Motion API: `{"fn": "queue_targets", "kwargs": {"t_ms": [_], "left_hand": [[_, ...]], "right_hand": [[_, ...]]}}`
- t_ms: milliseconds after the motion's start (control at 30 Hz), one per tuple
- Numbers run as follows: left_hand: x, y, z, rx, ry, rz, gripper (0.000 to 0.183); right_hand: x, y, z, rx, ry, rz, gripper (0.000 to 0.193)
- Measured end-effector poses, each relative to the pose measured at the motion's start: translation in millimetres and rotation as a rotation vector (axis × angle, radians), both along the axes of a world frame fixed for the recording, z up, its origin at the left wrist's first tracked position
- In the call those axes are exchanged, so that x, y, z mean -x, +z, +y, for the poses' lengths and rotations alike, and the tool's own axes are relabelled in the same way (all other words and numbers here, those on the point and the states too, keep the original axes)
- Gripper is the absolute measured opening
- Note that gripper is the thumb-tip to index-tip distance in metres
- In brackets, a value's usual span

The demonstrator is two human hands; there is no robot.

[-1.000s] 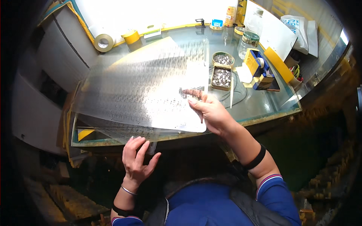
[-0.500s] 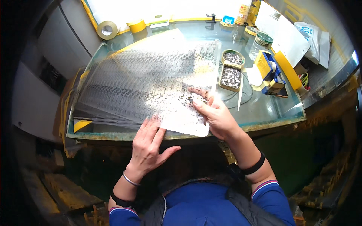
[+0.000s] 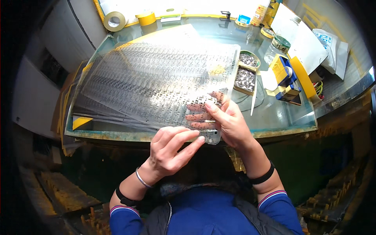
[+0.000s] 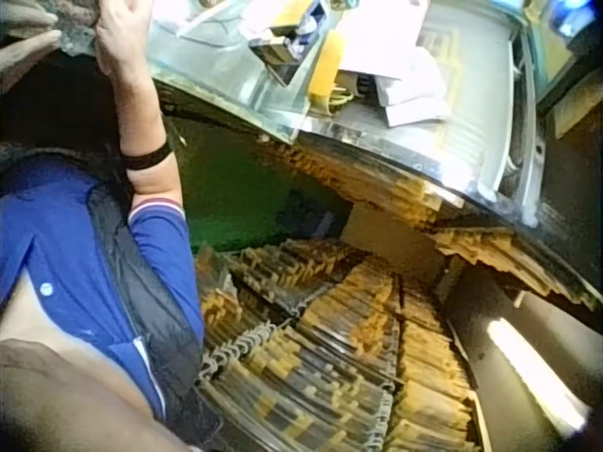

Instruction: Inspecting and sorting patterned material sheets on a glass light table.

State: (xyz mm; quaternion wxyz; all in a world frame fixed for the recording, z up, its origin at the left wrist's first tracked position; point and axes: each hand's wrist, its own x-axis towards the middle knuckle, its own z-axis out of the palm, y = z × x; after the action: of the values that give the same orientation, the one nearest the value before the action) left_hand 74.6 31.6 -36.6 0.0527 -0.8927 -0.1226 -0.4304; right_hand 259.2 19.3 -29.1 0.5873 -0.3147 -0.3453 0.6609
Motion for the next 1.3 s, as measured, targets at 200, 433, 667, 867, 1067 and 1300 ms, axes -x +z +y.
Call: {"fn": "queue_targets", "kwargs": {"t_ms": [200,433,667,867,1067,1300], "left_hand": [[-4,-2,1,-0.087,-0.011,0.028,0.017],[2,5,13,-0.138,0.085,-0.049,0.018],[-1,5,16,-0.101,0.082,-0.071,0.022],[-1,4,16,-0.071,0.072,-0.071,0.023],[-9,11,9,0.195,0.063,-0.161,0.020],[-12,22,0,0.557,0.128,-0.140,0.008]], "right_hand": [[1,0,-3,-0.016,0.023,0.007,0.041],[-12,9,-21,0.070,0.196,-0.223,0.027],[-8,4,-21,0.069,0.156,-0.247,0.025],[-8,-3,-21,-0.062,0.146,-0.307,0.024],[-7,-6,-22,-0.064,0.125,-0.316,0.024],[-3,-10,-24,-0.127,0.057,-0.432,0.021]]}}
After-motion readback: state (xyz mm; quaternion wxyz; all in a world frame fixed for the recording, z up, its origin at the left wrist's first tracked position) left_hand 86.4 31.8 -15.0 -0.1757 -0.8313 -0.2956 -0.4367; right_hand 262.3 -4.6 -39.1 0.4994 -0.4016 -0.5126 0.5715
